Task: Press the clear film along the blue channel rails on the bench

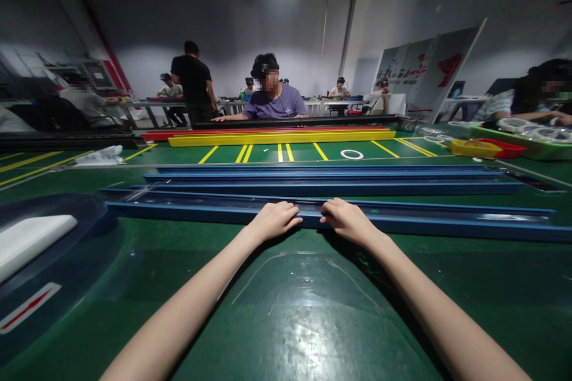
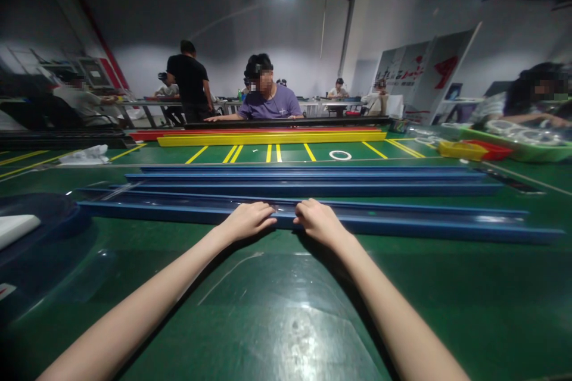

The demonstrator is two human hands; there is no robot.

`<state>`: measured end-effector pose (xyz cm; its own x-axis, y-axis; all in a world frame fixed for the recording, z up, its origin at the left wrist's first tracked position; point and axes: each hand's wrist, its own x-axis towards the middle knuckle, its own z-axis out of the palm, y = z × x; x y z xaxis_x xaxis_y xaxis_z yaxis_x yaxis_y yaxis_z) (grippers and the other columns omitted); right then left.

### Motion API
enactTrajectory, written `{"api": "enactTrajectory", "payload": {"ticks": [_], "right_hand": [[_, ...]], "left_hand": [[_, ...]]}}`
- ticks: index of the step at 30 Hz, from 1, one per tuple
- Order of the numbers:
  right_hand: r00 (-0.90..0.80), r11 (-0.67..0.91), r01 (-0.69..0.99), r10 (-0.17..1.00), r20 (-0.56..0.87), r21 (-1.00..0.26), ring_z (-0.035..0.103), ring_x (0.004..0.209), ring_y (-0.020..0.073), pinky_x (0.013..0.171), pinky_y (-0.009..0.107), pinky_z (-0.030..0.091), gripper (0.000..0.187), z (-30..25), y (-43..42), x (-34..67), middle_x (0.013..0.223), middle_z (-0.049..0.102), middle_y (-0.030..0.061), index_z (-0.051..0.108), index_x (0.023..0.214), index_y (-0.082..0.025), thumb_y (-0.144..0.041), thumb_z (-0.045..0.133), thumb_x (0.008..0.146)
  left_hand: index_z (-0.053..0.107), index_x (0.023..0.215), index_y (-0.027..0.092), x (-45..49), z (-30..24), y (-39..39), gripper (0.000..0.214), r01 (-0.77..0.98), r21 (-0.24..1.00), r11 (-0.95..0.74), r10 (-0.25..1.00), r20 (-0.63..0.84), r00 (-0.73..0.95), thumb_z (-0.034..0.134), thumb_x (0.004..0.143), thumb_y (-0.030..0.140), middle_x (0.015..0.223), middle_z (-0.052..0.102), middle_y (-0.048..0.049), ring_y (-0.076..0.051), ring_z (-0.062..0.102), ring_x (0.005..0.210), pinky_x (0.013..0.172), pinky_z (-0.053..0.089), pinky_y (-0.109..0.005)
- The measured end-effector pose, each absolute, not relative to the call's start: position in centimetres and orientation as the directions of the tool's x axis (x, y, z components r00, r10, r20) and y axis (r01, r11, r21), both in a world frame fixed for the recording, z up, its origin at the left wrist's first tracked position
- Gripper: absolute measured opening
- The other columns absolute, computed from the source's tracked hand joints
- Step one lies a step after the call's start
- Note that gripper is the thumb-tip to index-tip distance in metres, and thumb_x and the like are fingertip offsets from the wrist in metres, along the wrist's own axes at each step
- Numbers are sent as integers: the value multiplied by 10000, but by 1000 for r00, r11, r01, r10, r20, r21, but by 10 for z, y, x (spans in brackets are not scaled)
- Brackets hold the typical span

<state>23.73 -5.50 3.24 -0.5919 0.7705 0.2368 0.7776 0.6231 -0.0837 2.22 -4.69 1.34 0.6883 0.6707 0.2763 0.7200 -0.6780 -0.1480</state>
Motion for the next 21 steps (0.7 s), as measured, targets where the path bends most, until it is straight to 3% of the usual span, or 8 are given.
{"api": "enactTrajectory", "payload": {"ticks": [8, 14, 21], "right_hand": [[-598, 612, 791, 770, 223, 6, 506, 775, 141, 581, 224, 278, 124, 33, -52, 238, 836, 599, 39, 543, 815, -189, -244, 433, 809], [-583, 597, 802, 791, 187, -24, 527, 778, 143, 586, 218, 282, 116, 37, -50, 254, 851, 610, 34, 550, 814, -198, -243, 447, 787], [-542, 549, 834, 833, 113, -51, 552, 764, 152, 564, 214, 283, 130, 42, -47, 273, 840, 632, 46, 576, 806, -199, -228, 466, 743]], "left_hand": [[515, 964, 183, 25, 13, -47, 291, 732, -217, -646, 667, 307, 679, 334, 876, 394, 874, 615, -32, -164, 581, 817, 634, 418, -240], [480, 1011, 179, 24, 13, -45, 314, 746, -216, -630, 674, 324, 664, 382, 852, 431, 912, 624, -52, -169, 588, 830, 657, 419, -242], [496, 939, 169, 20, 14, -44, 306, 748, -236, -620, 687, 296, 663, 400, 841, 443, 881, 619, -53, -174, 582, 810, 651, 418, -244]]}}
